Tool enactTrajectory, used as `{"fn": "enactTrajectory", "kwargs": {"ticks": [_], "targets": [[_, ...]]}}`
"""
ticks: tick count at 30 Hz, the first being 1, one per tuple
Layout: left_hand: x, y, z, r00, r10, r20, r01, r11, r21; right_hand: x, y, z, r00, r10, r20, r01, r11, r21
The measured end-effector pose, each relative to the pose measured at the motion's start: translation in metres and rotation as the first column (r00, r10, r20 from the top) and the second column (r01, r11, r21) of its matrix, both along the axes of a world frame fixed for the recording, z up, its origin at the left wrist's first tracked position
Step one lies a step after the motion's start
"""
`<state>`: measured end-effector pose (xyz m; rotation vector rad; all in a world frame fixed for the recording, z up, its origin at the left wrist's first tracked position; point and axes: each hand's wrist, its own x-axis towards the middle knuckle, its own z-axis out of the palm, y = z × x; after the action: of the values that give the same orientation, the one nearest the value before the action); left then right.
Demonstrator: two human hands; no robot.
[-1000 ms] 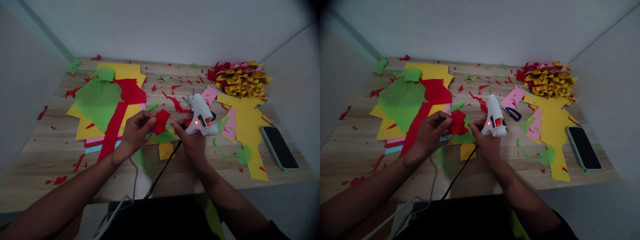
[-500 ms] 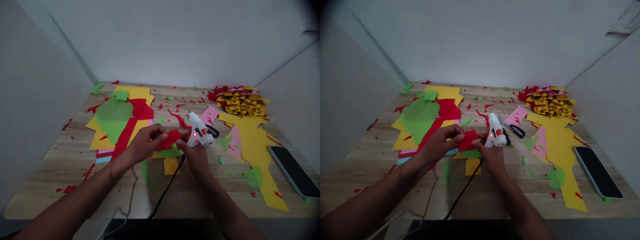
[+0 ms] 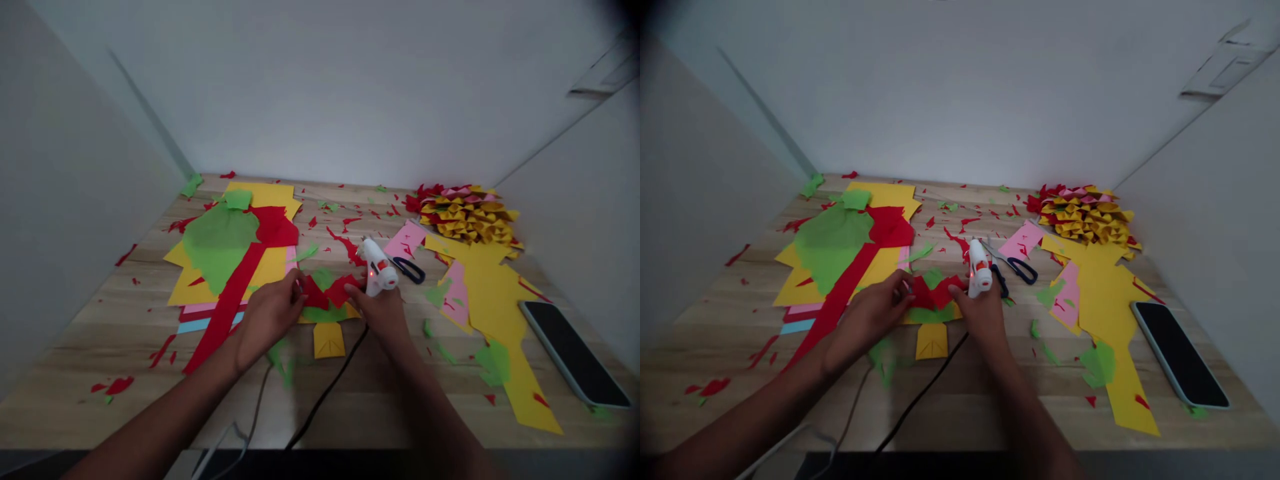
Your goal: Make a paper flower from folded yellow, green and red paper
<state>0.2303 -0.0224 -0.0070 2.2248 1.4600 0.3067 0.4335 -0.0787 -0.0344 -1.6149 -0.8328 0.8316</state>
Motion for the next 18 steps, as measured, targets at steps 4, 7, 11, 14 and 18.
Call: {"fn": "enactTrajectory", "kwargs": {"ticks": [4, 7, 11, 14, 18], "targets": [[-0.051, 0.028, 0.01, 0.988, 0.111, 0.105, -0.112, 0.994, 0.001, -0.003, 0.002, -0.007, 0.983, 0.04, 0.182, -0.033, 0.999, -0.04], [-0.08, 0.05, 0.019, 0.982, 0.119, -0.145, -0.108, 0.991, 0.083, -0.007, 0.004, -0.01, 0.938, 0.06, 0.343, -0.04, 0.997, -0.067], [-0.05, 0.059, 0.022, 0.988, -0.131, -0.087, 0.153, 0.922, 0.356, -0.011, 0.007, -0.012, 0.919, 0.102, 0.382, -0.072, 0.993, -0.093], [-0.005, 0.061, 0.01, 0.85, -0.521, 0.075, 0.504, 0.847, 0.169, -0.012, 0.01, -0.013, 0.914, 0.109, 0.391, -0.089, 0.994, -0.069], [0.015, 0.071, -0.021, 0.687, -0.711, 0.149, 0.683, 0.702, 0.202, -0.012, 0.012, -0.015, 0.904, 0.1, 0.416, -0.095, 0.995, -0.033]]}}
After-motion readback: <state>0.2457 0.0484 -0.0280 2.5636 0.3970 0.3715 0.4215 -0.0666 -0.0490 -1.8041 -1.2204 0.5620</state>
